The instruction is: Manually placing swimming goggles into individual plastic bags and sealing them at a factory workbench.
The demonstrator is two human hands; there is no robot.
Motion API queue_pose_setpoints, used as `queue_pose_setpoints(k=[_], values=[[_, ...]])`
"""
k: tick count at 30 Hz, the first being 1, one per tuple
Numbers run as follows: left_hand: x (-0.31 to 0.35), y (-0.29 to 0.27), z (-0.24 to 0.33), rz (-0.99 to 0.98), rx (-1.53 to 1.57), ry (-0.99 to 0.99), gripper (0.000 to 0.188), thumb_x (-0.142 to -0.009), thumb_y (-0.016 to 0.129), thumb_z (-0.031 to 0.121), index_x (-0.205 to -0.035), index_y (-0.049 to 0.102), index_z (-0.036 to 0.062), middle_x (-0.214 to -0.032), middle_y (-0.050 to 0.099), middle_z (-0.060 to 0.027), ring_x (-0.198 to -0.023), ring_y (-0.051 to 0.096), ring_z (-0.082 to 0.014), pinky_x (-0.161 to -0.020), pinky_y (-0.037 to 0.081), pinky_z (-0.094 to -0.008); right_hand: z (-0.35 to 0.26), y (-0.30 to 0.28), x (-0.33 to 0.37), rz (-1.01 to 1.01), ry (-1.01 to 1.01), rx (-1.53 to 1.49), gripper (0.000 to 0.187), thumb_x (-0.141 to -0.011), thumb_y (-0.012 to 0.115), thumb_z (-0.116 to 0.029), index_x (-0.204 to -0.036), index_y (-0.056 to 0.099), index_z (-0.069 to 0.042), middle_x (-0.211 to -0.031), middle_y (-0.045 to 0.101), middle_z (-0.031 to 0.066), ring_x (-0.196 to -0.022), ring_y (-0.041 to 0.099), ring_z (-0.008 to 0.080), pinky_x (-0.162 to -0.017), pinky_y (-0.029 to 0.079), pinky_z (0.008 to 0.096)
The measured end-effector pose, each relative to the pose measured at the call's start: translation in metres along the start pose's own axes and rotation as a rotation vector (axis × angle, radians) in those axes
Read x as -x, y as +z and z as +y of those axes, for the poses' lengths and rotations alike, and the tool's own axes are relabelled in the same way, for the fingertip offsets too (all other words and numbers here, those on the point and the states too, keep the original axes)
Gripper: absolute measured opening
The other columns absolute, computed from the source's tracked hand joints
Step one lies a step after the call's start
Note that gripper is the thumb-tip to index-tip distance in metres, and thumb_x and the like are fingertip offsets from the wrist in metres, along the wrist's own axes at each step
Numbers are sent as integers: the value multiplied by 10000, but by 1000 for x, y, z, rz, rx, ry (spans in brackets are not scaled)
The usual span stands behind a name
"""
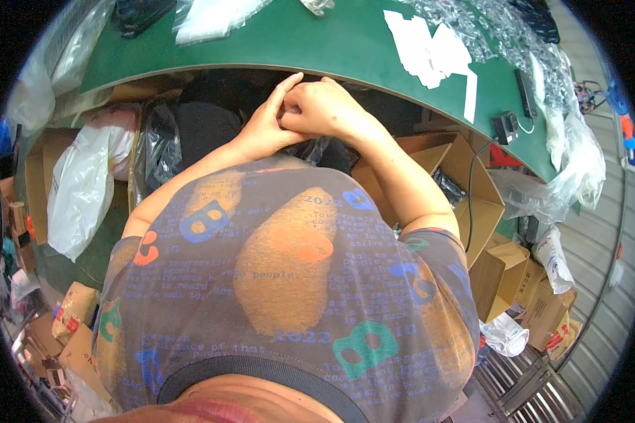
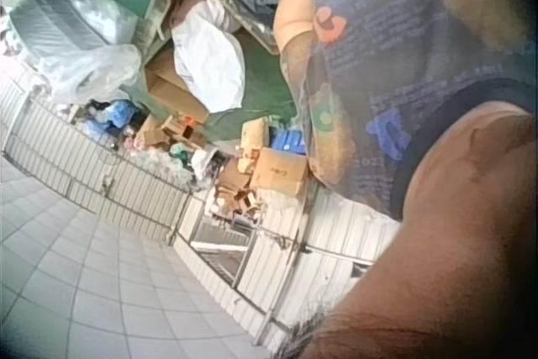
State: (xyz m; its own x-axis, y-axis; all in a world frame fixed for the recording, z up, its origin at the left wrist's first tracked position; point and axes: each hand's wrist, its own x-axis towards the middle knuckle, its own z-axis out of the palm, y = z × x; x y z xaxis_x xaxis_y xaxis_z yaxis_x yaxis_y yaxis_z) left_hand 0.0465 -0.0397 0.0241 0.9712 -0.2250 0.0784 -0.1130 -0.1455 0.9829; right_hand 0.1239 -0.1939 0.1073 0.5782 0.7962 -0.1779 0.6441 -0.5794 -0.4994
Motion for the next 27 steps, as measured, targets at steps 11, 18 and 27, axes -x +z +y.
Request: queue_pose_setpoints(k=[11,18,27], values=[[2,-24,2,51,154,-101,446,-909,798,170,-1299,622,46,-1199,664,-86,-1120,656,-180,-920,562,-326,32,11,43,250,82,-274,307,-921,748,-259,-1135,731,-40,-1021,666,97,-973,663,240,-845,532,341],[-6,-32,3,-45,17,64,133,-993,679,145,-991,712,16,-1081,692,-27,-722,661,-99,-518,541,-233,26,16,51,357,-102,-142,171,-946,686,-175,-1062,697,-49,-967,652,114,-932,661,307,-810,544,398],[11,-57,62,-177,-405,273,93,-908,732,94,-912,697,8,-915,677,-100,-800,690,-230,-693,546,-351,6,-9,77,228,-235,-145,156,-936,656,-109,-1067,661,-25,-963,688,154,-924,684,357,-804,555,438]])
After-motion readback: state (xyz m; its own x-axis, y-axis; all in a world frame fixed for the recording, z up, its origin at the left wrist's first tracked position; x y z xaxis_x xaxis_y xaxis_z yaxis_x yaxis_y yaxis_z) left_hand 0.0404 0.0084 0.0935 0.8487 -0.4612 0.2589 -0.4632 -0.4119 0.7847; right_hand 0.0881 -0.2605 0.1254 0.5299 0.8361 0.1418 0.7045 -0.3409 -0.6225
